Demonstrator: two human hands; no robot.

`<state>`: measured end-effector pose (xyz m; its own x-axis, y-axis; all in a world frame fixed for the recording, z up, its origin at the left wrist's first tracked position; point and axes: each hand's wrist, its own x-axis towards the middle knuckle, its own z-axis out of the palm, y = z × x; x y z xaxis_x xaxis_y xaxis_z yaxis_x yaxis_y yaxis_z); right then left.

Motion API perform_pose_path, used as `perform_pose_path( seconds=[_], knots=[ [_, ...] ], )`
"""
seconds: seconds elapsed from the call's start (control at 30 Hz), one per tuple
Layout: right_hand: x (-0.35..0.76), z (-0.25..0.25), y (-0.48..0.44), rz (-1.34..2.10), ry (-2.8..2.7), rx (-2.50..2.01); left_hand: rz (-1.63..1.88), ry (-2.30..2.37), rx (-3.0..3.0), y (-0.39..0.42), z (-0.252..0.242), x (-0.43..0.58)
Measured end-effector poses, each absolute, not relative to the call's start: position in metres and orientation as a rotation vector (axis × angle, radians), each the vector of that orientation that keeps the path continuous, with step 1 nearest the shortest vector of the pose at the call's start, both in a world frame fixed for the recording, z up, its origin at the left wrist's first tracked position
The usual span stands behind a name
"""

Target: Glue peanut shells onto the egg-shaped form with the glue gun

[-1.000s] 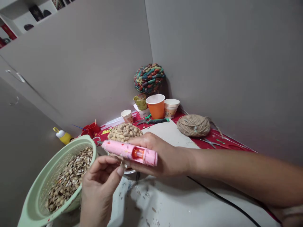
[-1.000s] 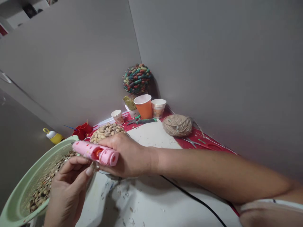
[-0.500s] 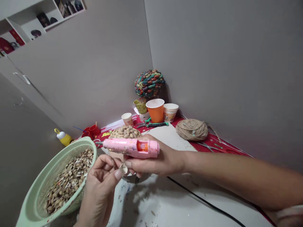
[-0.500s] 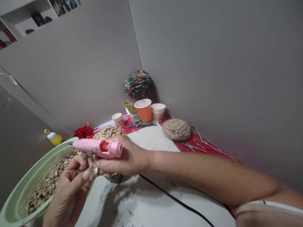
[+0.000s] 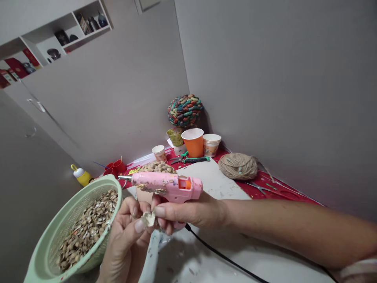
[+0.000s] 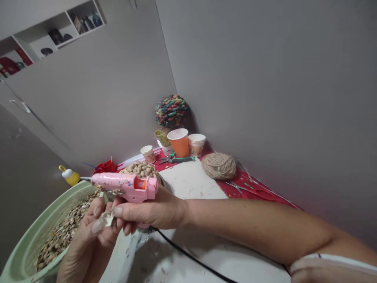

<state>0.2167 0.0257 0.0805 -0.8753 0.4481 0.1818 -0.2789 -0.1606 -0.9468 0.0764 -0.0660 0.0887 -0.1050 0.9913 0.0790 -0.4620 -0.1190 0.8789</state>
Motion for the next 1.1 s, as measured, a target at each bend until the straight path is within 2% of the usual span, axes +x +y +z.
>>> perform_pose_path(
  seconds=[0.5,0.93,1.1],
  knots=[
    [0.216,0.079,0.02,2.038,-1.544,-0.063,1.595,0.881,0.816,-0.067,0.093,0.081],
    [0.22,0.084,0.015,1.855,-1.666,-0.09,1.619,0.995,0.72,-0.075,0.091,0.081],
    [0.224,0.085,0.016,1.666,-1.706,-0.11,1.699,0.849,0.726,-0.072,0.099,0.074]
  ],
)
